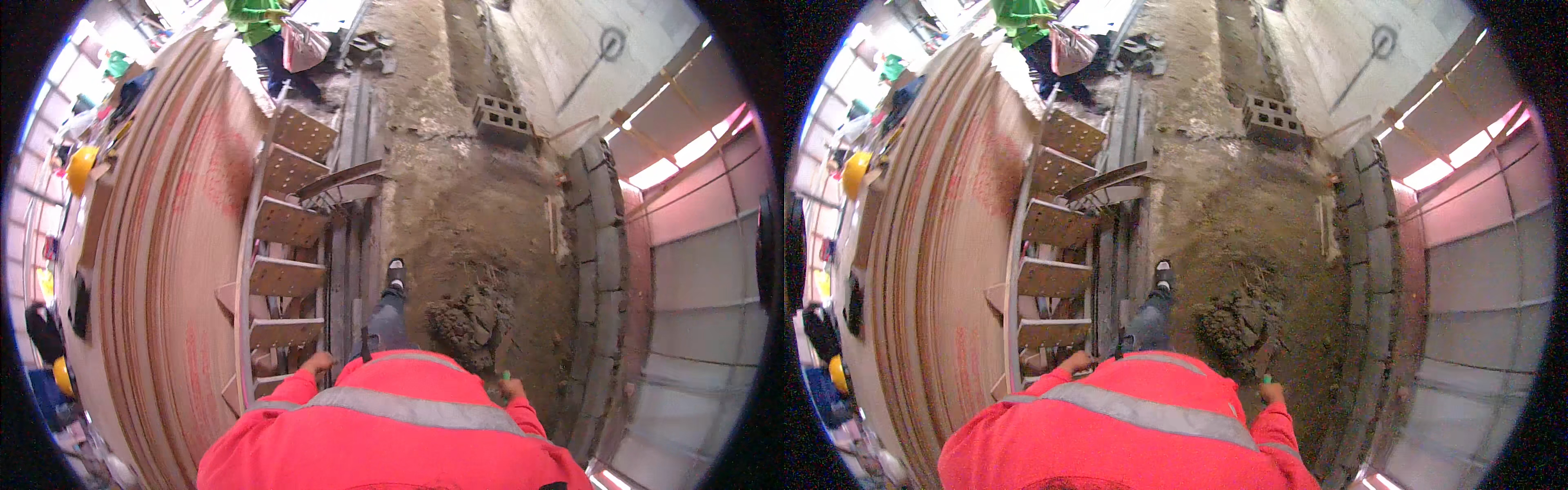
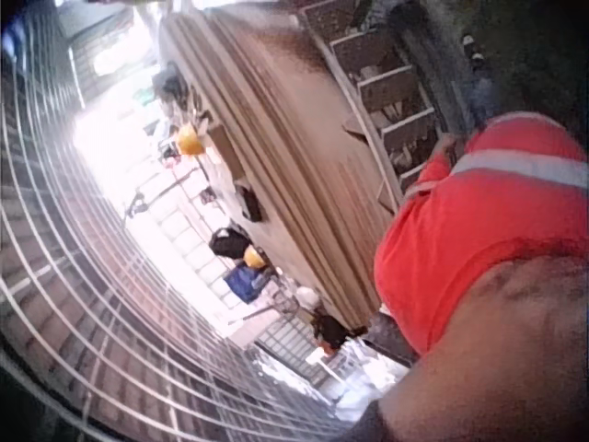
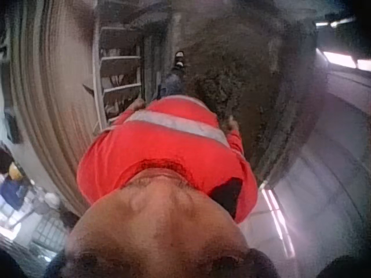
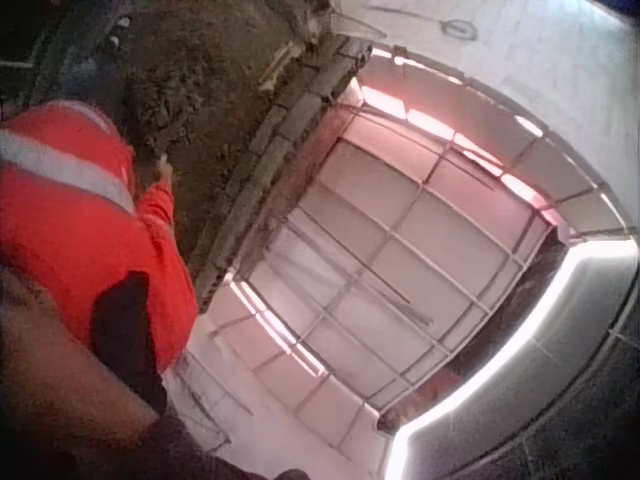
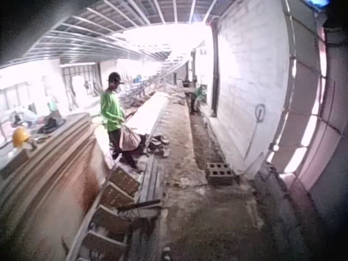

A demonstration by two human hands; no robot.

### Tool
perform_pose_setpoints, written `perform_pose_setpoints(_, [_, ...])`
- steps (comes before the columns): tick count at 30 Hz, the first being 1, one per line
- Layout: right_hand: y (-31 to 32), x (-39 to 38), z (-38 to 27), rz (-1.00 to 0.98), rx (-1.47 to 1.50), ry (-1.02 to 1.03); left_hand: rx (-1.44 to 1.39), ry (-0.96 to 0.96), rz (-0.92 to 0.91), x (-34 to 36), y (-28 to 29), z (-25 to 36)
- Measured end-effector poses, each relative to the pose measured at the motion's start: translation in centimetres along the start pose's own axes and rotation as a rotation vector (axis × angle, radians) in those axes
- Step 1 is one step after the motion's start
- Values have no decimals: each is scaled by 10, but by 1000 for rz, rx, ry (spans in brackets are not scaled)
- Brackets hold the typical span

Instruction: The person scoops cement from a pile on the floor using a trowel and applies it to the gaps between blocks on a low wall. They also open a cement bag, scoop cement from it, and continue applying the mixture to the wall.

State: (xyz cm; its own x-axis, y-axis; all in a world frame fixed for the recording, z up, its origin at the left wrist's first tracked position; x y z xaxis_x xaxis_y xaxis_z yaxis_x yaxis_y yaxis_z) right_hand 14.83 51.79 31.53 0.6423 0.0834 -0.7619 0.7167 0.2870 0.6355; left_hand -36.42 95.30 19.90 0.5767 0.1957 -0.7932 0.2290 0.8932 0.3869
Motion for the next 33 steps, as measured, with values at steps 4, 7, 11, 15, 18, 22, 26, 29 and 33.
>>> perform_pose_setpoints(4, [-32,-2,49,-232,-29,-72,-106,111,308,64,157,13])
perform_pose_setpoints(7, [30,-6,54,-90,342,-177,-462,78,370,109,292,54])
perform_pose_setpoints(11, [165,-46,49,522,853,-467,-347,80,321,138,444,126])
perform_pose_setpoints(15, [191,-65,25,887,1133,-720,-153,16,309,164,549,192])
perform_pose_setpoints(18, [135,-41,-30,861,928,-935,-89,-90,285,182,588,227])
perform_pose_setpoints(22, [36,4,-102,221,1008,-933,-98,-257,388,207,622,275])
perform_pose_setpoints(26, [34,71,-131,33,998,-825,-135,-166,263,219,603,278])
perform_pose_setpoints(29, [101,133,-148,-117,1071,-613,62,-133,222,224,588,274])
perform_pose_setpoints(33, [249,193,-175,-256,929,-360,-163,74,228,231,581,256])
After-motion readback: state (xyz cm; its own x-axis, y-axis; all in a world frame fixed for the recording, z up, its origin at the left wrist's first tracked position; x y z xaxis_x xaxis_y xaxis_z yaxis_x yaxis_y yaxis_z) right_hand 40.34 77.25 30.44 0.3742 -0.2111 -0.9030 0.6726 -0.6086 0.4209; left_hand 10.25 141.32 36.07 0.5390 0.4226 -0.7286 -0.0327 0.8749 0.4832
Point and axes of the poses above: each hand's wrist, its own x-axis towards the middle knuckle, its own y-axis out of the back of the hand, z = x × y, the point moved 6 cm from there along x, towards the middle knuckle, and after that the axes turned 14 degrees about -x, right-handed, at the moved point
